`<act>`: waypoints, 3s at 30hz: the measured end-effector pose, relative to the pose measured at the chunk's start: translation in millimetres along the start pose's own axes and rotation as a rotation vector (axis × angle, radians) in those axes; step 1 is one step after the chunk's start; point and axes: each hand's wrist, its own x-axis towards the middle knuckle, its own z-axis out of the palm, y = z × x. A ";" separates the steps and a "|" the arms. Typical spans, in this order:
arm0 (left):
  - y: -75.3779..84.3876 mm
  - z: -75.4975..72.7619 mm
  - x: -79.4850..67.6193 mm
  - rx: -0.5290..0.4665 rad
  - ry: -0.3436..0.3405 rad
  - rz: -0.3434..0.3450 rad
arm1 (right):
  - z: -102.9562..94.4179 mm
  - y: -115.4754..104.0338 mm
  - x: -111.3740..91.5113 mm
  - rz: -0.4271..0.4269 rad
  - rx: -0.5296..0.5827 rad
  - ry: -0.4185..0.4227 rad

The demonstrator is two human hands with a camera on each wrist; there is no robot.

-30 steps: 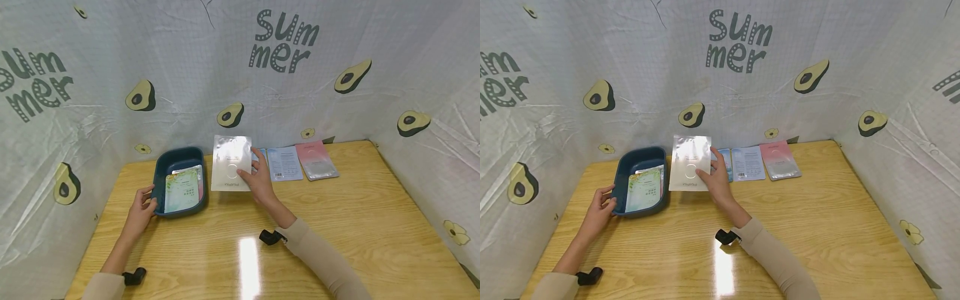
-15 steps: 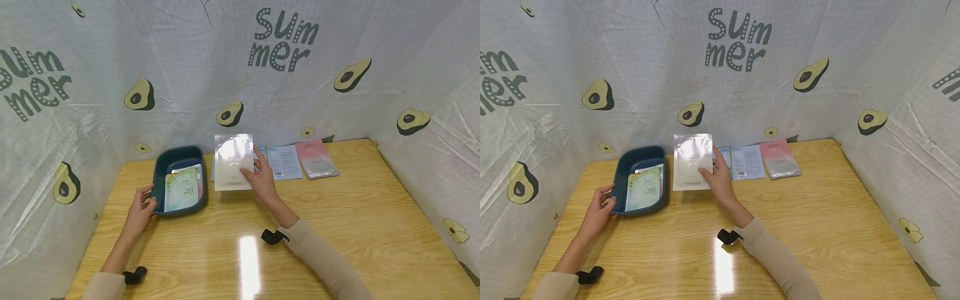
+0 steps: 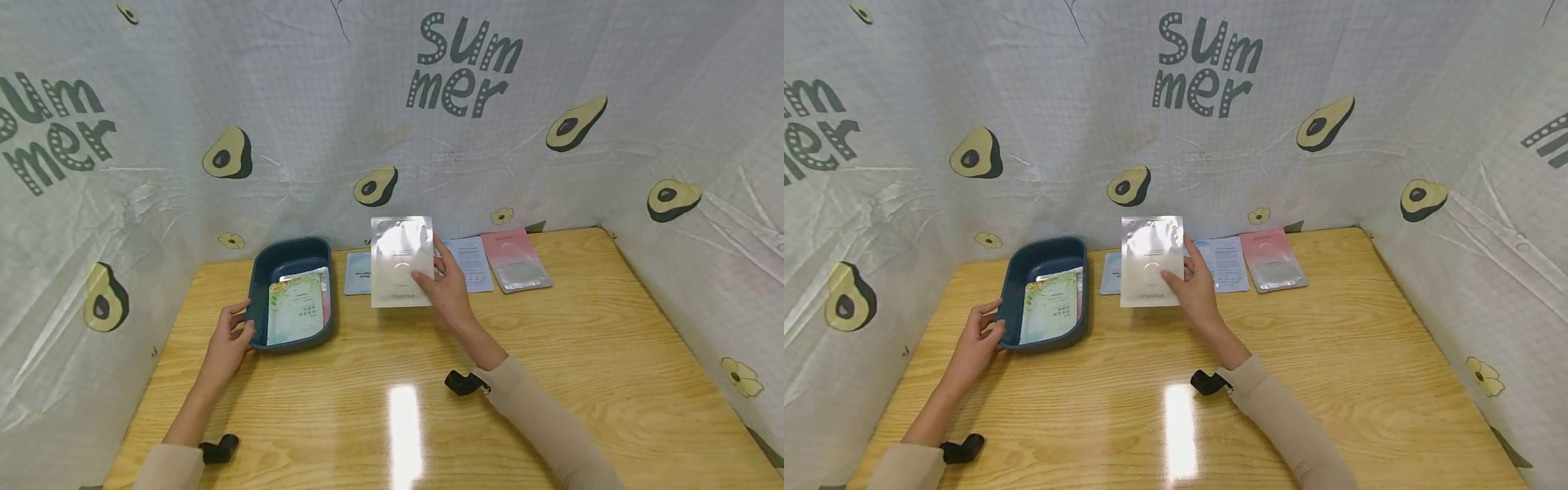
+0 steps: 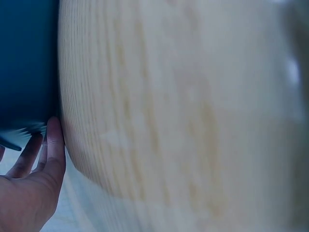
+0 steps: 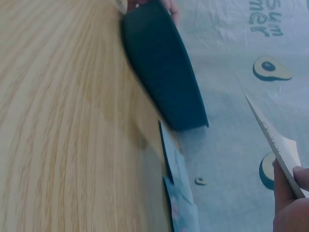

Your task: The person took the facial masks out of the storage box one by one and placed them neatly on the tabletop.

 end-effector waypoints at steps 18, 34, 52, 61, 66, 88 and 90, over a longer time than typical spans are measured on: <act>0.4 -1.4 1.9 -0.016 -0.016 -0.017 | -75.5 -5.3 -6.6 0.042 -0.066 0.093; -1.9 -1.4 -2.8 -0.041 -0.009 -0.003 | -151.8 -11.8 -41.4 0.153 -0.316 0.094; 0.7 -1.4 -1.1 -0.015 -0.021 -0.011 | -235.7 -35.4 -68.5 0.199 -0.481 -0.131; -2.6 -2.8 0.9 -0.015 -0.022 -0.015 | -260.0 -45.8 -70.7 0.214 -0.621 -0.153; -0.7 -2.9 0.4 -0.012 -0.020 -0.011 | -269.7 -43.8 -74.5 0.242 -0.617 -0.174; -1.0 -0.3 0.3 -0.010 -0.015 -0.023 | -276.5 -29.7 -88.6 0.322 -0.845 -0.170; -0.3 -1.0 -0.7 -0.011 -0.012 -0.019 | -272.1 -30.6 -88.0 0.345 -0.892 -0.150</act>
